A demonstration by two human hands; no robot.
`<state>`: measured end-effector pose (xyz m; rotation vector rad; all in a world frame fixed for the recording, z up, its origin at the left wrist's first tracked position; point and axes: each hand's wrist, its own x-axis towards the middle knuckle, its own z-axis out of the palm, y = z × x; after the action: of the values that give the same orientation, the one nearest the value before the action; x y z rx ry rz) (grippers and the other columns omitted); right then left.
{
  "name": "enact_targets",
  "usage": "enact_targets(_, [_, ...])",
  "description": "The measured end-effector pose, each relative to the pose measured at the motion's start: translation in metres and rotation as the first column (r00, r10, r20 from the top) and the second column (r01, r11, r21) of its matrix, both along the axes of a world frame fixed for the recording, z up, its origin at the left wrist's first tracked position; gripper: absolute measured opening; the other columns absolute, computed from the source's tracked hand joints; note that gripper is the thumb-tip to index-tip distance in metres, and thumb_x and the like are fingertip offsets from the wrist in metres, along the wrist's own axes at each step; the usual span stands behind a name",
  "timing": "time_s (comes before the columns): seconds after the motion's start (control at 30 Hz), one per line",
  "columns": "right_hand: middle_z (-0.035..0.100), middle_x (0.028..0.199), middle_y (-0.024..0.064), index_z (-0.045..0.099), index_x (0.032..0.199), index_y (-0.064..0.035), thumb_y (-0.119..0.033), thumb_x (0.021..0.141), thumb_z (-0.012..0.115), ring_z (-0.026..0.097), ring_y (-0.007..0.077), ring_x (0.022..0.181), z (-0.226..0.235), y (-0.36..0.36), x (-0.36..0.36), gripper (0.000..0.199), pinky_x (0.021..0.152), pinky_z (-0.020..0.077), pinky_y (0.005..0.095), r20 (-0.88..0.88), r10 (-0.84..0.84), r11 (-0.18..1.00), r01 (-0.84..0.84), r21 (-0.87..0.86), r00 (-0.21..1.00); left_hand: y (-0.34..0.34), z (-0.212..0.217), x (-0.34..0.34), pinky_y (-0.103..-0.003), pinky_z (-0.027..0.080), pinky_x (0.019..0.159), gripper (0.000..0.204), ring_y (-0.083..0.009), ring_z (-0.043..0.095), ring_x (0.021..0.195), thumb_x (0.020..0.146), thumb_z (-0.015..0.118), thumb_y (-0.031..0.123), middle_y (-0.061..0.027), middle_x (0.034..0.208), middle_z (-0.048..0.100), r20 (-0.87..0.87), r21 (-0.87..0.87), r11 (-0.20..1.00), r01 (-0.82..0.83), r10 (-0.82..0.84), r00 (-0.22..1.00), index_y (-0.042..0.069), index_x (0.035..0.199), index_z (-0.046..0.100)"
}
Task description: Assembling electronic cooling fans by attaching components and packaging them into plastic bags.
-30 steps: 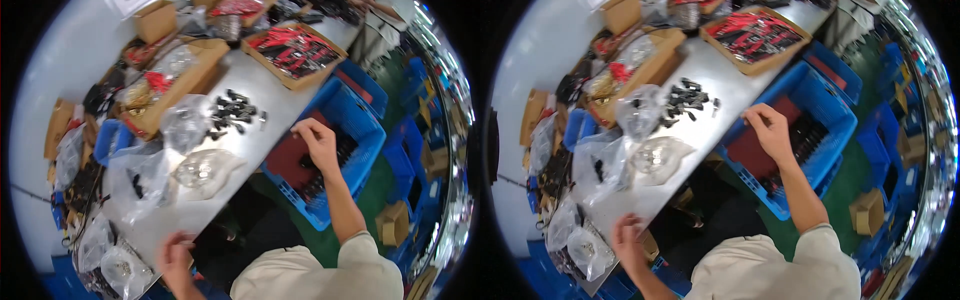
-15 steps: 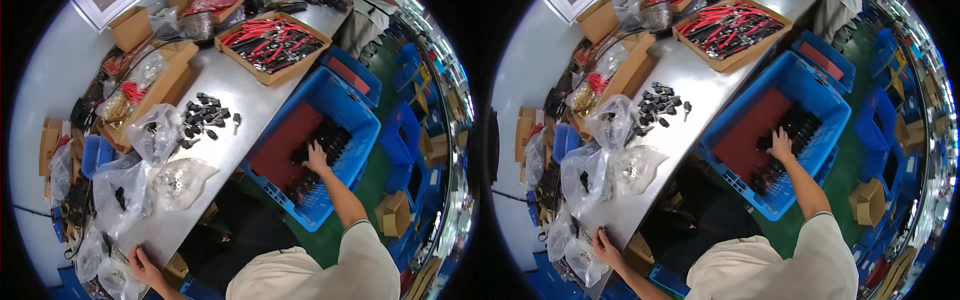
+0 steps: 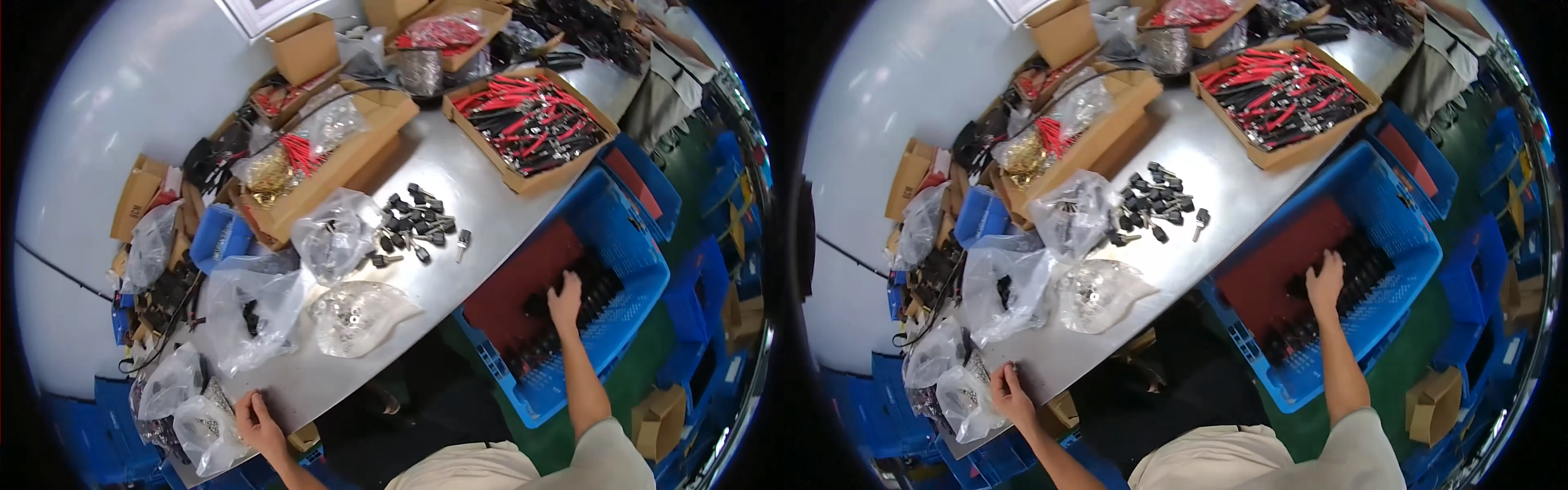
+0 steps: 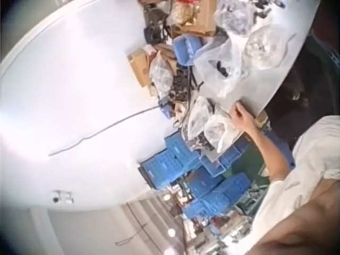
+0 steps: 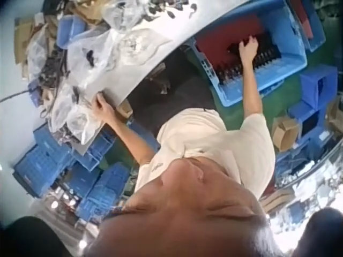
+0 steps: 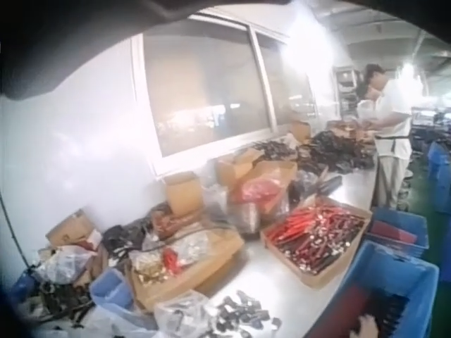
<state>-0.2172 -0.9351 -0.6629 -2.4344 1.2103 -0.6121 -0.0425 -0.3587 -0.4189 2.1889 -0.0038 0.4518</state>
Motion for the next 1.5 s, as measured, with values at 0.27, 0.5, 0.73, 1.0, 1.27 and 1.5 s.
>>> enact_targets(0.27, [0.039,0.141,0.0188,0.045,0.134,-0.0074,-0.034,0.073,0.077,0.038,0.0366,0.13,0.278,0.122,0.13,0.074,0.108,0.0299,0.0453,0.231,0.702,0.709,-0.693,-0.131,0.674,-0.002,0.015,-0.005,-0.025,0.045,0.068,0.009,-0.0159,0.057,0.077,0.089,0.059,0.005,-0.0082,0.088,0.062,0.085,0.125,0.99,-0.059,0.048,0.995,-0.002,0.093,0.065])
enact_targets(0.5, [0.038,0.138,0.0226,0.042,0.138,-0.0108,-0.054,0.067,0.076,0.039,0.0402,0.125,0.275,0.146,0.199,0.09,0.103,0.0317,0.0483,-0.027,0.793,0.597,-0.785,-0.166,0.609,-0.019,0.026,-0.007,-0.025,0.044,0.069,0.009,-0.015,0.057,0.076,0.089,0.06,0.007,-0.0074,0.086,0.063,0.074,0.113,0.992,-0.05,0.042,0.996,-0.001,0.092,0.065])
enact_targets(0.73, [0.042,0.133,0.0242,0.044,0.136,-0.0094,-0.058,0.065,0.075,0.041,0.0397,0.124,0.277,0.145,0.219,0.091,0.102,0.0313,0.0489,-0.01,0.801,0.571,-0.768,-0.289,0.599,-0.016,0.025,-0.005,-0.027,0.043,0.062,0.008,-0.0175,0.056,0.069,0.087,0.06,0.005,-0.0097,0.083,0.062,0.125,0.13,0.991,-0.021,0.004,0.992,-0.002,0.091,0.064])
enact_targets(1.0, [0.05,0.115,0.0176,0.058,0.119,-0.0107,-0.038,0.078,0.07,0.051,0.0345,0.106,0.279,0.154,0.224,0.05,0.089,0.0425,0.0433,0.014,0.789,0.598,-0.763,-0.246,0.614,-0.021,0.019,-0.008,-0.025,0.044,0.068,0.009,-0.0184,0.057,0.076,0.087,0.059,0.003,-0.0113,0.087,0.062,0.038,-0.1,0.992,-0.08,0.085,0.996,-0.001,0.092,0.065])
enact_targets(1.27, [0.051,0.094,0.0134,0.062,0.098,-0.0108,-0.019,0.076,0.067,0.058,0.03,0.077,0.272,0.159,0.229,0.024,0.068,0.0501,0.0391,0.078,0.705,0.683,-0.644,-0.344,0.705,-0.194,0.12,0.06,-0.037,0.053,0.068,0.028,-0.0304,0.065,0.079,0.082,0.065,0.007,-0.0119,0.119,0.057,0.103,0.281,0.697,0.66,-0.706,0.701,0.011,0.11,0.064])
enact_targets(1.5, [0.056,0.091,0.0113,0.066,0.097,-0.0115,-0.017,0.077,0.066,0.062,0.0293,0.072,0.265,0.149,0.233,0.021,0.065,0.0521,0.0395,0.193,0.652,0.758,-0.618,-0.209,0.734,-0.198,0.113,0.113,-0.043,0.053,0.072,0.042,-0.0361,0.065,0.082,0.084,0.065,0.023,-0.0135,0.129,0.052,-0.181,0.595,0.57,0.567,-0.593,0.785,0.015,0.123,0.055])
